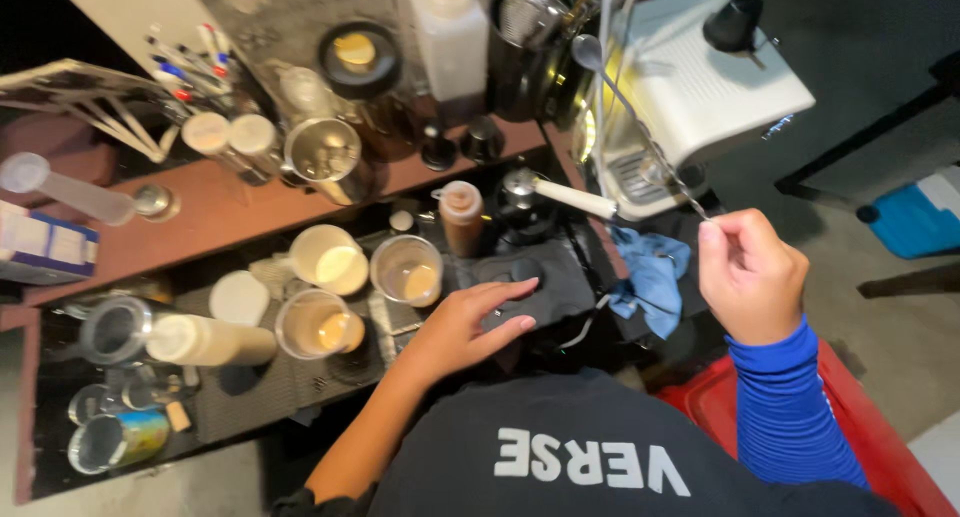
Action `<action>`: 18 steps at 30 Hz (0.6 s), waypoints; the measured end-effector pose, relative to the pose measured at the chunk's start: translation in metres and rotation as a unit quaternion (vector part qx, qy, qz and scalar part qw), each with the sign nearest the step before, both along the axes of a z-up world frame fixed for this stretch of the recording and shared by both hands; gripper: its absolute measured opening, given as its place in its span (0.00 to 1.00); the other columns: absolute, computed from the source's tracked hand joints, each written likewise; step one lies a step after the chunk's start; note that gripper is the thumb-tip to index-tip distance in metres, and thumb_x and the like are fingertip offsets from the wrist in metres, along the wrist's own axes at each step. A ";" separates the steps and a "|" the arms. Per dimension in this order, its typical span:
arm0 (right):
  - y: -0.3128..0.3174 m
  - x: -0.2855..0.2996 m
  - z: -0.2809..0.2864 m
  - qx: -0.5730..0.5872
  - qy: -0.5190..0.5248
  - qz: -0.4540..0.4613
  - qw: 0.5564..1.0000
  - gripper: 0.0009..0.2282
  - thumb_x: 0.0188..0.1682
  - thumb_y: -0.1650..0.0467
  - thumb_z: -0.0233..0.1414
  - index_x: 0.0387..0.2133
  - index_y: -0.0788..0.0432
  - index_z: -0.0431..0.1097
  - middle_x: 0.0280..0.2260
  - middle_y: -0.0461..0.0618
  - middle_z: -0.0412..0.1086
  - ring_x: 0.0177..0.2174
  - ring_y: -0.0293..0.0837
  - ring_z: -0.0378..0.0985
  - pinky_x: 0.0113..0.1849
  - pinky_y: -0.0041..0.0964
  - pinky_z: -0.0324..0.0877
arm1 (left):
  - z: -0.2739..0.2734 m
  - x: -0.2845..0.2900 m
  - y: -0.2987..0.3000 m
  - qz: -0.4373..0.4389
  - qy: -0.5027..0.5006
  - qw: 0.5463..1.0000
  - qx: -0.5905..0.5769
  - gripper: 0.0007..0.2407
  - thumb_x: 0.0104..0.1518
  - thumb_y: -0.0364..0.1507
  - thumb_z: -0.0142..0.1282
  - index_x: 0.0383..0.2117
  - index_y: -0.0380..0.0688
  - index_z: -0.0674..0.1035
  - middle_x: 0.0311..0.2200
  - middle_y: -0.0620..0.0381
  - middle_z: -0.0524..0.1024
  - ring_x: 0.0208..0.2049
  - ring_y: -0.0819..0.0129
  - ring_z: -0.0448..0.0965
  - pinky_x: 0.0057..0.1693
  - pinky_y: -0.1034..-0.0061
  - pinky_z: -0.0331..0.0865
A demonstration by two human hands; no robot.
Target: The person prepares a beverage by pouring liquids from squeeze bottles into a plastic cup on a digital scale. They stir the mixture with a spoon, add ice from a cooler using a scoop, and place the cup back on the scale.
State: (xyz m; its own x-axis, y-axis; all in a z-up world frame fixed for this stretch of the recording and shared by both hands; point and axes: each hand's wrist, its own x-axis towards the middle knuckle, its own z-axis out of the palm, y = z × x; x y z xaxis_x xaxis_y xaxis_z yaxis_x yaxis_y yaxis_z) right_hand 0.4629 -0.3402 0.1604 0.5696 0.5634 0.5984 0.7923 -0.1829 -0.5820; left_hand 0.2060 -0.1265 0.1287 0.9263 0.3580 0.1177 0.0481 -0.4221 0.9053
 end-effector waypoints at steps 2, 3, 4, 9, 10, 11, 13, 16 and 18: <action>0.036 -0.025 0.016 -0.003 -0.012 0.019 1.000 0.04 0.59 0.76 0.56 0.34 0.64 0.70 0.25 0.48 0.71 0.24 0.31 0.74 0.32 0.29 0.68 | 0.009 -0.031 0.018 0.018 -0.159 0.987 0.022 0.16 0.61 0.29 0.61 0.54 0.37 0.79 0.46 0.48 0.83 0.47 0.65 0.84 0.52 0.76 0.74; 0.051 -0.039 0.020 -0.007 -0.011 0.023 1.000 0.04 0.58 0.76 0.56 0.34 0.64 0.70 0.24 0.48 0.71 0.24 0.32 0.74 0.31 0.29 0.67 | 0.011 -0.043 0.030 0.036 -0.161 0.986 -0.011 0.14 0.61 0.29 0.61 0.51 0.38 0.81 0.44 0.50 0.84 0.45 0.68 0.84 0.51 0.78 0.75; 0.064 -0.053 0.021 -0.010 -0.009 0.026 1.000 0.04 0.58 0.75 0.56 0.34 0.64 0.70 0.24 0.48 0.70 0.24 0.34 0.73 0.31 0.30 0.67 | 0.010 -0.054 0.042 0.053 -0.163 0.984 -0.044 0.11 0.61 0.28 0.61 0.48 0.38 0.82 0.41 0.52 0.85 0.43 0.70 0.85 0.50 0.79 0.75; 0.107 -0.107 0.004 -0.024 -0.019 0.016 0.999 0.05 0.58 0.74 0.58 0.34 0.63 0.72 0.24 0.49 0.71 0.22 0.35 0.74 0.29 0.29 0.67 | -0.006 -0.119 0.089 0.156 -0.139 0.973 -0.094 0.04 0.58 0.26 0.63 0.35 0.38 0.85 0.32 0.58 0.85 0.35 0.78 0.82 0.44 0.82 0.75; 0.114 -0.111 0.001 -0.022 -0.037 0.003 0.999 0.05 0.59 0.74 0.58 0.34 0.64 0.72 0.24 0.50 0.72 0.23 0.36 0.75 0.30 0.30 0.68 | -0.009 -0.134 0.096 0.168 -0.128 0.974 -0.087 0.04 0.57 0.25 0.64 0.33 0.38 0.84 0.30 0.59 0.84 0.33 0.78 0.81 0.42 0.82 0.74; 0.118 -0.113 -0.002 -0.018 -0.056 -0.016 0.998 0.06 0.60 0.74 0.59 0.34 0.64 0.72 0.25 0.52 0.72 0.24 0.37 0.75 0.32 0.31 0.69 | -0.011 -0.146 0.103 0.174 -0.117 0.975 -0.080 0.04 0.55 0.25 0.65 0.31 0.37 0.84 0.29 0.59 0.83 0.32 0.78 0.80 0.41 0.82 0.73; 0.124 -0.098 0.003 -0.036 -0.124 -0.060 0.990 0.05 0.62 0.75 0.56 0.34 0.64 0.72 0.28 0.54 0.73 0.27 0.43 0.77 0.34 0.34 0.71 | -0.015 -0.169 0.114 0.170 -0.132 0.968 -0.132 0.04 0.54 0.24 0.65 0.30 0.38 0.82 0.29 0.61 0.82 0.33 0.79 0.79 0.43 0.83 0.73; 0.129 -0.066 0.013 -0.081 -0.257 -0.124 0.955 0.02 0.58 0.77 0.53 0.34 0.63 0.71 0.32 0.56 0.73 0.33 0.52 0.78 0.38 0.40 0.73 | -0.023 -0.195 0.131 0.170 -0.133 0.967 -0.136 0.04 0.54 0.24 0.66 0.29 0.38 0.81 0.28 0.61 0.80 0.32 0.79 0.77 0.42 0.82 0.71; 0.137 -0.040 0.023 -0.120 -0.293 -0.147 0.937 0.02 0.58 0.78 0.52 0.34 0.62 0.70 0.33 0.55 0.70 0.34 0.53 0.75 0.38 0.41 0.70 | -0.030 -0.209 0.138 0.178 -0.141 0.963 -0.144 0.05 0.55 0.23 0.66 0.30 0.38 0.80 0.29 0.60 0.79 0.33 0.78 0.76 0.43 0.82 0.71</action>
